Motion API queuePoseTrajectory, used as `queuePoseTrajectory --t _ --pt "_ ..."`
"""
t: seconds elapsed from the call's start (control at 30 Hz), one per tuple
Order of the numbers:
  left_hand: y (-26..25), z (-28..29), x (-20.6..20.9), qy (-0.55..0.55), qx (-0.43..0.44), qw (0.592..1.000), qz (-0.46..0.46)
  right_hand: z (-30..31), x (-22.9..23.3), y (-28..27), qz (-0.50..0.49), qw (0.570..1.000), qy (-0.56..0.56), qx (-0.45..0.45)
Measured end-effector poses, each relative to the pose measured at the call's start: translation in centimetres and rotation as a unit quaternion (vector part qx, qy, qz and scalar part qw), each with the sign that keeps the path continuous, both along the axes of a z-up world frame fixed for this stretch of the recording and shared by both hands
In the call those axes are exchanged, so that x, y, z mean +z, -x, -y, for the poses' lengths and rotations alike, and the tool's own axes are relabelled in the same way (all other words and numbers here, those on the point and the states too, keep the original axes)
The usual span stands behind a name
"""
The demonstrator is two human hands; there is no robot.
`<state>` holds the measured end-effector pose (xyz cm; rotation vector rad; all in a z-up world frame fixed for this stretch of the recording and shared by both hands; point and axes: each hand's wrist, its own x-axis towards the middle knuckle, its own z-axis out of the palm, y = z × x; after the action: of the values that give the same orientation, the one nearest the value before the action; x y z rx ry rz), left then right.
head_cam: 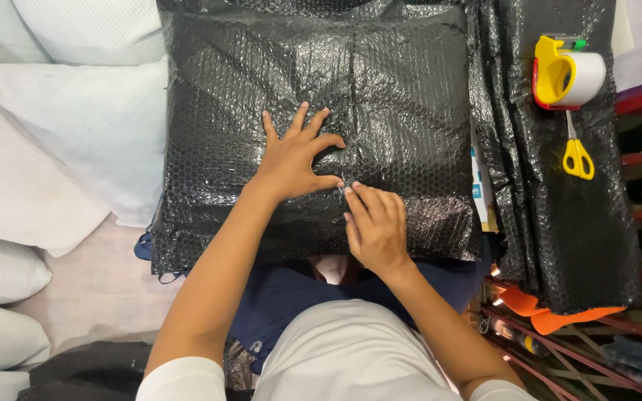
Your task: Securing a pillow inside black bubble wrap using tape and scissors.
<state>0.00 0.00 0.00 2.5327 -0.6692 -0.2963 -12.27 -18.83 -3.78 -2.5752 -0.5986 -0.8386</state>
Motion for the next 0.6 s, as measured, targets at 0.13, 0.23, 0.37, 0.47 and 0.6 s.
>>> queuePoseTrajectory --t 0.13,0.23,0.37,0.47,0.6 --pt "0.2 -0.1 -0.1 -0.015 -0.012 1.0 0.018 0.2 -1.4 0.6 -0.017 0.999 0.048 -0.013" --pt "0.5 -0.3 -0.6 -0.01 -0.022 0.997 0.067 0.3 -1.9 0.7 -0.024 0.999 0.019 -0.012" --pt "0.8 -0.4 -0.4 -0.011 -0.034 0.992 0.121 0.6 -2.1 0.4 -0.024 0.999 0.025 -0.016" --pt "1.2 -0.2 -0.2 -0.038 -0.041 0.983 0.175 0.8 -2.1 0.3 -0.031 0.999 0.011 -0.015" --pt "2.6 0.6 0.0 -0.044 -0.011 0.969 0.244 1.1 -1.7 0.3 -0.055 0.998 -0.015 -0.004"
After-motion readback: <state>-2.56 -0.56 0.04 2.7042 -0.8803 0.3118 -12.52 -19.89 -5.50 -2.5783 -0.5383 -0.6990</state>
